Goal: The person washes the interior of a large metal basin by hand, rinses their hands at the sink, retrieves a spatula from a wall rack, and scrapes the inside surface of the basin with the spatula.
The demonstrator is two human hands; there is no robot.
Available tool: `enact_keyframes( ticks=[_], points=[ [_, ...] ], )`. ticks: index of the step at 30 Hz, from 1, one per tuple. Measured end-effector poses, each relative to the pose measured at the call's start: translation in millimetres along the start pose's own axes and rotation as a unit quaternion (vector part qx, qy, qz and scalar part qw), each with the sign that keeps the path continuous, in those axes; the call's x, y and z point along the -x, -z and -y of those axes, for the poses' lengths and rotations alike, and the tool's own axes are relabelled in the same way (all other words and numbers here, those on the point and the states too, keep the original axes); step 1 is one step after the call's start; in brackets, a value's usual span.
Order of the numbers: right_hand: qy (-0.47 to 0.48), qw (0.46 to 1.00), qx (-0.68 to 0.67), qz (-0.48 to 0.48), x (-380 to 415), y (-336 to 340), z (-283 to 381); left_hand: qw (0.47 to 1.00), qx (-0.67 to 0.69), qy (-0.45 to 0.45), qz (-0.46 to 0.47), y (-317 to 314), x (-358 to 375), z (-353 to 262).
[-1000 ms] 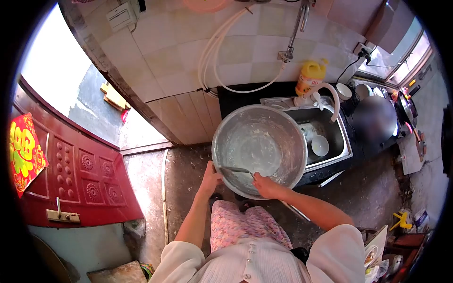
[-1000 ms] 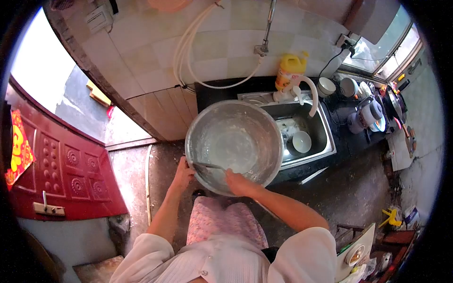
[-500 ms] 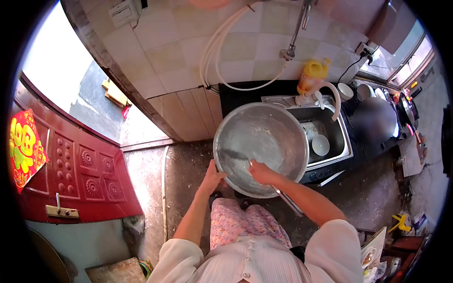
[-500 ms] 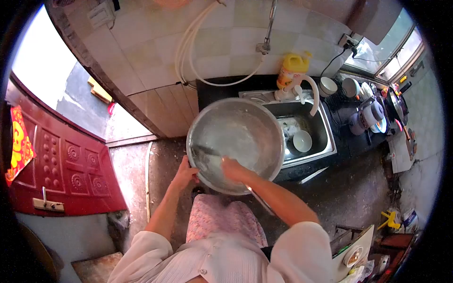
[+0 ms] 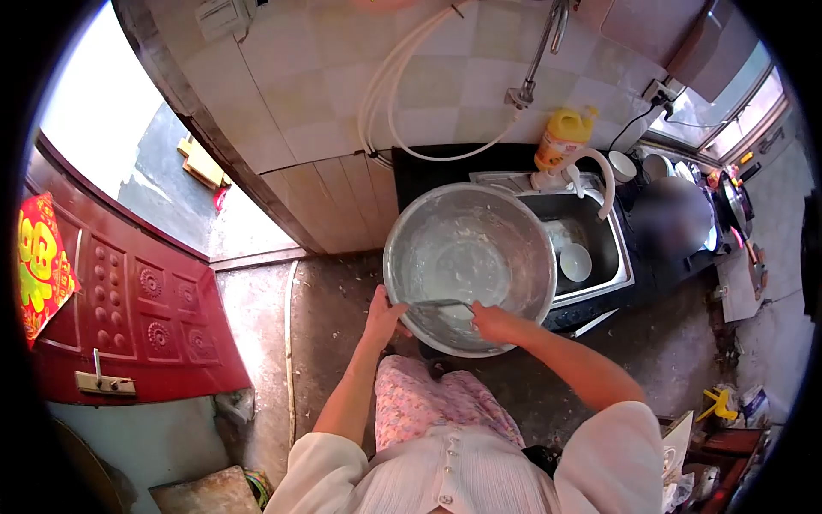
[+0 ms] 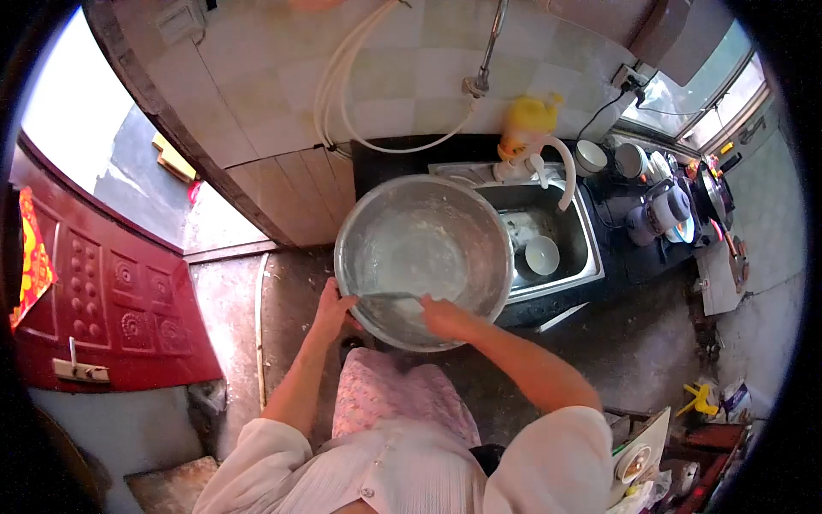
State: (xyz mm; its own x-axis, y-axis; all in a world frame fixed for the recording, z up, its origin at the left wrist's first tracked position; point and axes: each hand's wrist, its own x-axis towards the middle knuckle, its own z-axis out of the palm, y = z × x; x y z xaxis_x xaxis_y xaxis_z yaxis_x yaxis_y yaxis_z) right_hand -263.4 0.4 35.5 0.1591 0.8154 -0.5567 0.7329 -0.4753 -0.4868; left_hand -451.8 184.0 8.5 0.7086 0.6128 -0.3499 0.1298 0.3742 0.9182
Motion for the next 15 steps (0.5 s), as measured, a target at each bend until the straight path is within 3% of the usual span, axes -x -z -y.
enact_keyframes(
  ticks=[3,6,9,12,15],
  points=[
    [-0.021,0.989,0.080,0.119,41.3,37.5,-9.3,1.000,0.009,0.007,0.018,3.2,-1.6,-2.2],
    [0.002,0.992,0.125,0.030,49.7,35.5,-65.5,0.999,0.001,0.016,0.028,5.9,-4.8,2.9],
    [0.029,0.968,0.221,0.117,63.6,49.8,-70.2,0.999,0.000,0.020,0.024,6.3,-5.7,5.7],
    [0.105,0.976,0.174,0.079,69.8,41.2,-39.4,1.000,-0.006,0.020,0.021,7.6,-5.9,10.8],
    [-0.058,0.996,0.052,0.054,42.6,37.4,20.1,1.000,0.007,0.020,0.011,3.0,-2.5,10.6]
  ],
)
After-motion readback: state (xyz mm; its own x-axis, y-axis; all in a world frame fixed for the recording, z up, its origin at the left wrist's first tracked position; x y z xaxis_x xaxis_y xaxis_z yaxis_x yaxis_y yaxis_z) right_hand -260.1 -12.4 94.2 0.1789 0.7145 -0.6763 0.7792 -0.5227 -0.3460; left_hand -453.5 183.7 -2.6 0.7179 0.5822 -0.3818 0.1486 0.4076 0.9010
